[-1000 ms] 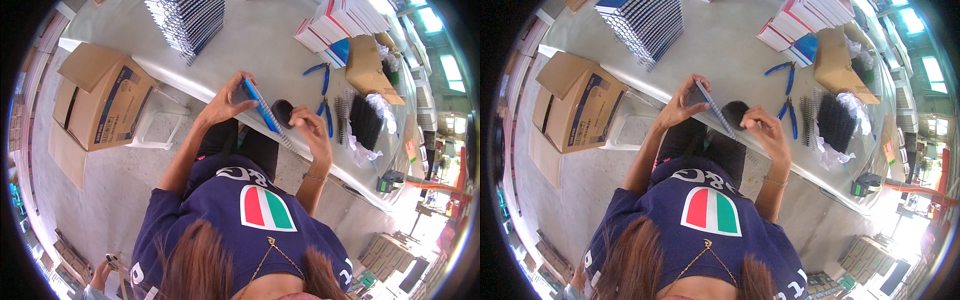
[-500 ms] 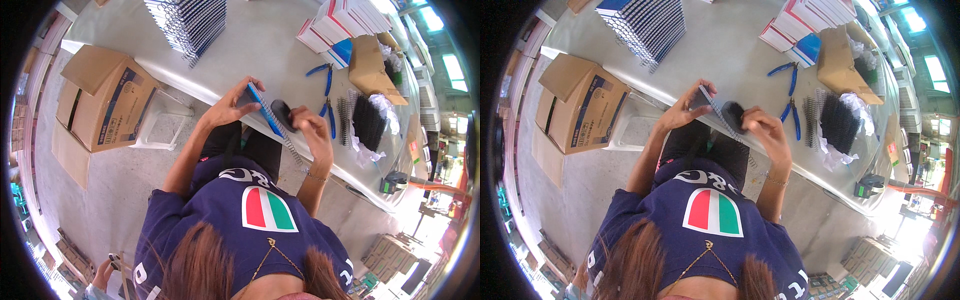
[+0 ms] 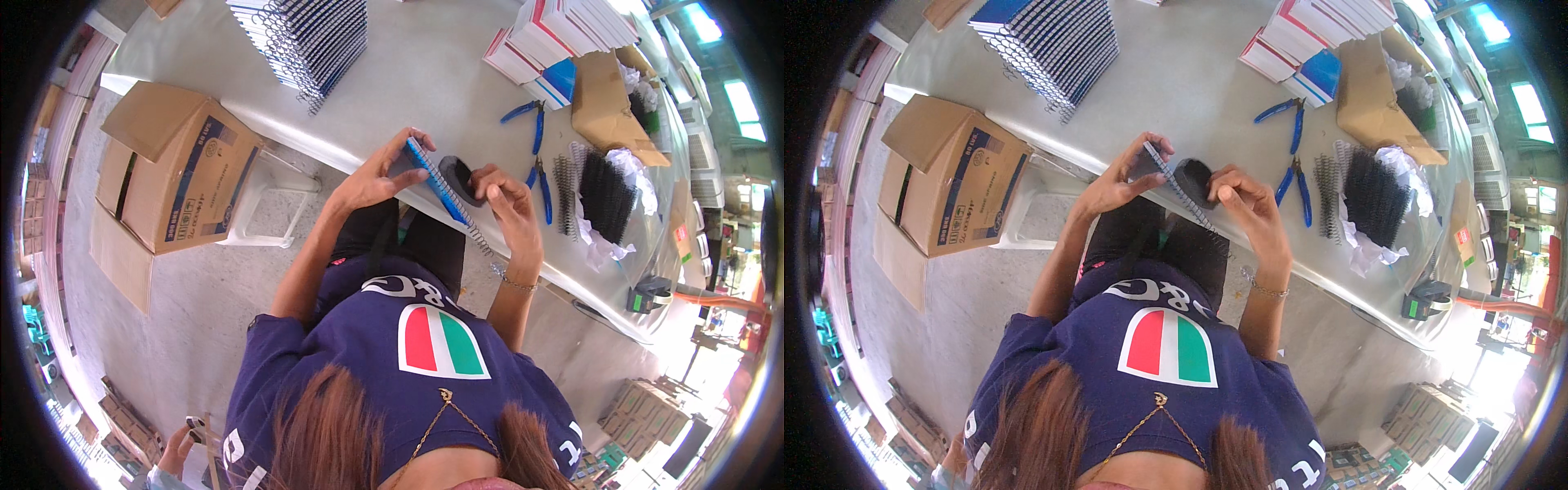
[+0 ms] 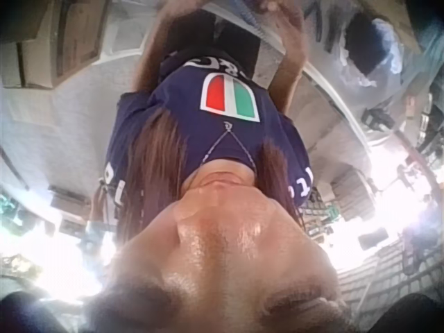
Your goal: The person repeatedly picks up a blue spiral notebook and a metal spiral coil, inserts the coil through the punched holes, and uses pliers to close the ends. The finished notebooks are stacked on the table. The person also handles a black plastic holder and additional coils during the process.
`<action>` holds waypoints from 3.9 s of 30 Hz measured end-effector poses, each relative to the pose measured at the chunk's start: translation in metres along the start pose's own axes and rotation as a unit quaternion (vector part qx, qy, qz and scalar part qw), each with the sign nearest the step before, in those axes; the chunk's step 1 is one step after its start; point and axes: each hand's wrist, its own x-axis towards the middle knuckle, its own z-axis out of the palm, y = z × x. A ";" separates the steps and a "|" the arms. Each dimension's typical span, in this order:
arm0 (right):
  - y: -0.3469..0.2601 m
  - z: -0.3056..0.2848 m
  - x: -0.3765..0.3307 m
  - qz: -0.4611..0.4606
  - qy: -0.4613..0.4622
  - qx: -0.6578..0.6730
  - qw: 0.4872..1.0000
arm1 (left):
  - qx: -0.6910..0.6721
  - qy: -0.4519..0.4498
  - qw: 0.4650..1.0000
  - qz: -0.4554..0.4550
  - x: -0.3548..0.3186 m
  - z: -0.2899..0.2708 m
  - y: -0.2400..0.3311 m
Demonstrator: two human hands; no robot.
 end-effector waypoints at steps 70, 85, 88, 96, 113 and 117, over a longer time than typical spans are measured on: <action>0.023 0.107 -0.022 -0.136 0.213 -0.299 0.920 | 0.124 0.247 0.961 0.030 -0.014 0.026 0.012; -0.012 0.093 -0.025 0.142 0.047 0.452 0.879 | 0.295 0.303 0.904 0.069 -0.021 0.037 0.010; -0.024 0.090 -0.021 0.165 0.020 0.449 0.878 | 0.293 0.314 0.901 0.063 -0.021 0.040 0.013; -0.019 -0.001 -0.028 0.073 0.083 0.025 0.994 | 0.189 0.370 0.909 -0.026 -0.029 0.029 0.052; 0.074 -0.051 0.000 -0.013 0.346 -0.466 0.814 | 0.158 0.435 0.848 0.258 0.027 -0.165 0.211; 0.074 -0.055 -0.003 -0.009 0.340 -0.463 0.819 | 0.175 0.449 0.847 0.223 0.042 -0.180 0.196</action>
